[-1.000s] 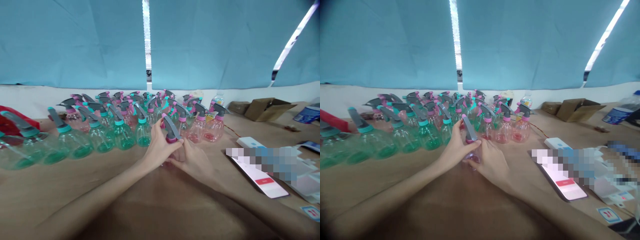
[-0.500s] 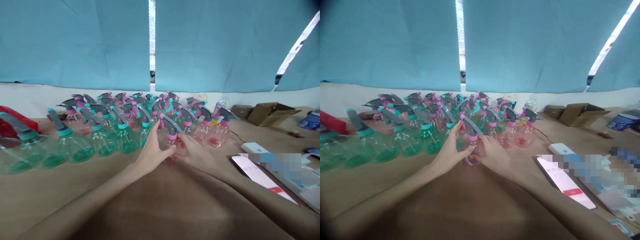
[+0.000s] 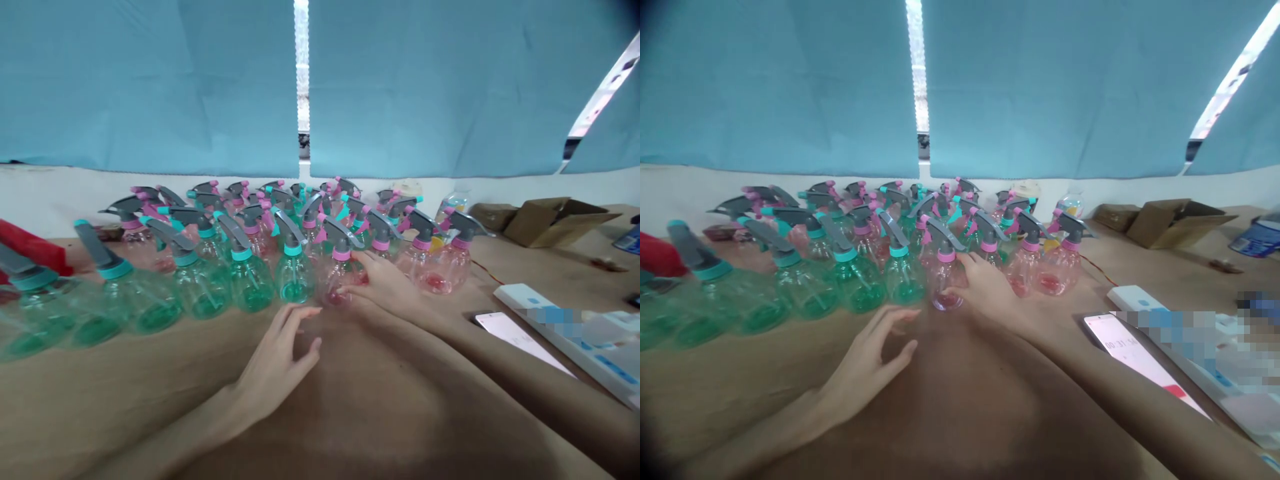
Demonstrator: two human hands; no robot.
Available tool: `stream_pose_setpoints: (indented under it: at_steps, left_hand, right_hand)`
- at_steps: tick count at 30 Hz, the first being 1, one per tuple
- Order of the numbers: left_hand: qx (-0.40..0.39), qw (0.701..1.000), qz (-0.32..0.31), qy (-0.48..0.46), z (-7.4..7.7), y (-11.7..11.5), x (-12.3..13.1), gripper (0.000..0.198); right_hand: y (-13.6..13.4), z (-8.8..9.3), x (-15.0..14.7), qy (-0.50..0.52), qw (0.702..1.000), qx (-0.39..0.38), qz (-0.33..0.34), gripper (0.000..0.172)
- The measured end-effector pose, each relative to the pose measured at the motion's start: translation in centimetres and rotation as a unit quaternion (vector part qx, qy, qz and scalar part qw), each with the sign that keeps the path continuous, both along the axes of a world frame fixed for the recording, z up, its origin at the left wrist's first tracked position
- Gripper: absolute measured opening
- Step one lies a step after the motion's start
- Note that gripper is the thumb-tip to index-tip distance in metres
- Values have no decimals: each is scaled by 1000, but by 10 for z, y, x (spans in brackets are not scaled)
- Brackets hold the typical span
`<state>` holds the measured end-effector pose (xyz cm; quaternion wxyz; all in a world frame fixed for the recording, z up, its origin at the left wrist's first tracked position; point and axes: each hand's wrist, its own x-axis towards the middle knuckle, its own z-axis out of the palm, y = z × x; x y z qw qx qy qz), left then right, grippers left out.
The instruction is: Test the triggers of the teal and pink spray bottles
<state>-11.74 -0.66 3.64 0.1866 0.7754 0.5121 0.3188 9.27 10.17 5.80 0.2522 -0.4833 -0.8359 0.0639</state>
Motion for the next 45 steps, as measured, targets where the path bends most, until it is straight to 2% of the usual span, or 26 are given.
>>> stream_pose_setpoints:
  at_steps: [5,14,18,22,24,27,29,33,39,41,45]
  left_hand:
    - [-49,999,1,20,-6,-2,-4,23]
    - [-62,998,-3,3,-9,6,4,24]
    - [-72,997,-1,-4,-9,11,7,23]
    - [-78,997,-9,-8,-6,11,10,23]
    - [-80,997,-12,-8,-5,12,12,23]
    - [-77,997,-13,-12,-1,14,16,21]
    - [-72,997,-14,-17,1,17,21,20]
    - [-61,997,-21,-34,5,22,35,19]
    - [-63,996,-32,-53,12,21,52,17]
    - [-64,996,-32,-55,15,19,54,16]
    - [-69,995,-28,-60,18,16,55,16]
  right_hand:
    - [10,2,-4,-16,1000,-7,-1,53]
    - [18,6,-6,-24,1000,-10,6,56]
    - [16,3,-8,-17,1000,-8,3,62]
    - [2,6,-2,-3,1000,-2,-5,64]
    - [-7,11,9,21,1000,1,-15,54]
    - [-18,17,35,64,997,1,-35,31]
    - [-21,17,53,84,994,17,-69,25]
    - [-17,10,70,78,988,40,-125,34]
    - [8,-1,51,120,987,6,-103,64]
    - [15,-3,44,124,987,-4,-106,63]
    - [22,-6,40,121,985,3,-121,48]
